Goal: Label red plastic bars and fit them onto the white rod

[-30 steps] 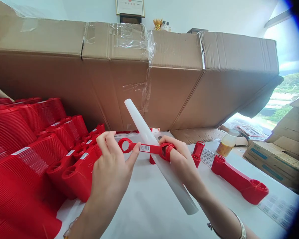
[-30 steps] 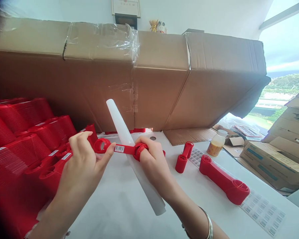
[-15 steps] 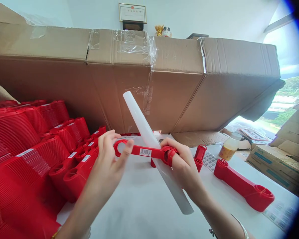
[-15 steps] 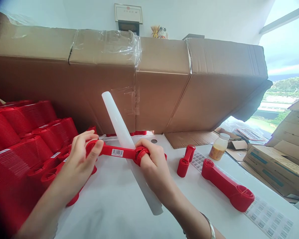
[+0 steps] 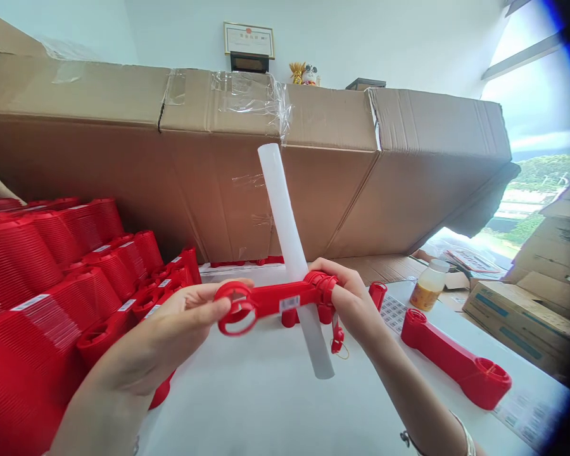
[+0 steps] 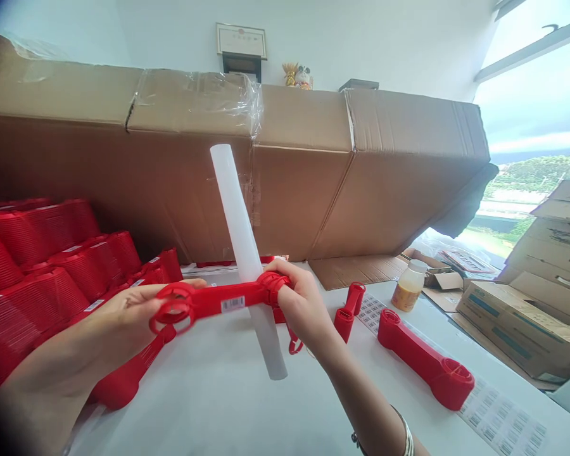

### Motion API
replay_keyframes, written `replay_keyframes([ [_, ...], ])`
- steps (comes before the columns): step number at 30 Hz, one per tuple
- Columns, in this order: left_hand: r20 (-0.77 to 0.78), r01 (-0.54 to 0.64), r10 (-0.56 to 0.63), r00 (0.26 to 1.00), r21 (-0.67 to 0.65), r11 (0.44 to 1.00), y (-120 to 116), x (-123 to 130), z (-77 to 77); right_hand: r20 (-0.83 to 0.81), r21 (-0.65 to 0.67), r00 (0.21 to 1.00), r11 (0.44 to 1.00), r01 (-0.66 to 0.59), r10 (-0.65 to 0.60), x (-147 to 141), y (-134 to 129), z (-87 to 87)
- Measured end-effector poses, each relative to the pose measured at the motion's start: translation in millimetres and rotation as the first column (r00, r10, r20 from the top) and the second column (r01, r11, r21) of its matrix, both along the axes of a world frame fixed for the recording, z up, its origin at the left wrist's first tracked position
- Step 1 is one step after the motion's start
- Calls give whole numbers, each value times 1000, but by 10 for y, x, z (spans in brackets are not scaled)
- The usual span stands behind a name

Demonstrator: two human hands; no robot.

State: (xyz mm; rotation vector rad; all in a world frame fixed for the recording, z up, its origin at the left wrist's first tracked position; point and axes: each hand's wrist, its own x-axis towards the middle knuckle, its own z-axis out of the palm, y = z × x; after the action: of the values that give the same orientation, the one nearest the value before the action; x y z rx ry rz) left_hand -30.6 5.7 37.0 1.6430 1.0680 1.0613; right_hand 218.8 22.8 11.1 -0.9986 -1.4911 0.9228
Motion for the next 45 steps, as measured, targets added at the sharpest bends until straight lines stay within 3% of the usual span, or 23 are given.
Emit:
replay_keyframes([
  [3, 128, 166, -149, 980, -134, 977, -20, 3, 11, 1, -11, 1000, 1000, -7, 7, 13, -13, 6],
  [5, 184, 126, -103, 978, -117, 985, -30, 23, 6, 6, -27, 1000, 1000, -8, 9, 11, -28, 10],
  [7, 181, -23, 45, 982, -122, 992, -29, 68, -12, 28, -29, 1000, 1000, 10, -9, 6, -46, 14],
  [9, 133, -281, 287, 949, -67, 957, -25, 127, -35, 54, -12, 997, 999, 50, -49, 0, -60, 16],
  [11, 150, -503, 487, 861, 103, 858, -40, 182, -54, 69, 9, 993, 996, 91, -91, -6, -68, 11],
  [13, 254, -589, 536, 805, 238, 772, -97, 226, -59, 87, 25, 989, 993, 116, -118, -14, -76, 1],
  [14, 296, -592, 521, 801, 260, 763, -143, 246, -55, 100, 34, 987, 992, 124, -127, -20, -84, -7],
  [17, 315, -533, 457, 832, 221, 817, -315, 319, -26, 140, 49, 982, 992, 120, -125, -52, -124, -32],
  [24, 105, -359, 347, 932, 128, 925, -450, 427, -2, 160, 1, 985, 998, 62, -61, -143, -226, -47],
  [30, 78, -410, 403, 912, 121, 904, -385, 409, -51, 177, -4, 983, 999, 43, -41, -171, -268, -31],
  [45, 53, -403, 400, 915, 87, 911, -316, 387, -57, 200, -15, 979, 999, 46, -43, -184, -282, -46],
])
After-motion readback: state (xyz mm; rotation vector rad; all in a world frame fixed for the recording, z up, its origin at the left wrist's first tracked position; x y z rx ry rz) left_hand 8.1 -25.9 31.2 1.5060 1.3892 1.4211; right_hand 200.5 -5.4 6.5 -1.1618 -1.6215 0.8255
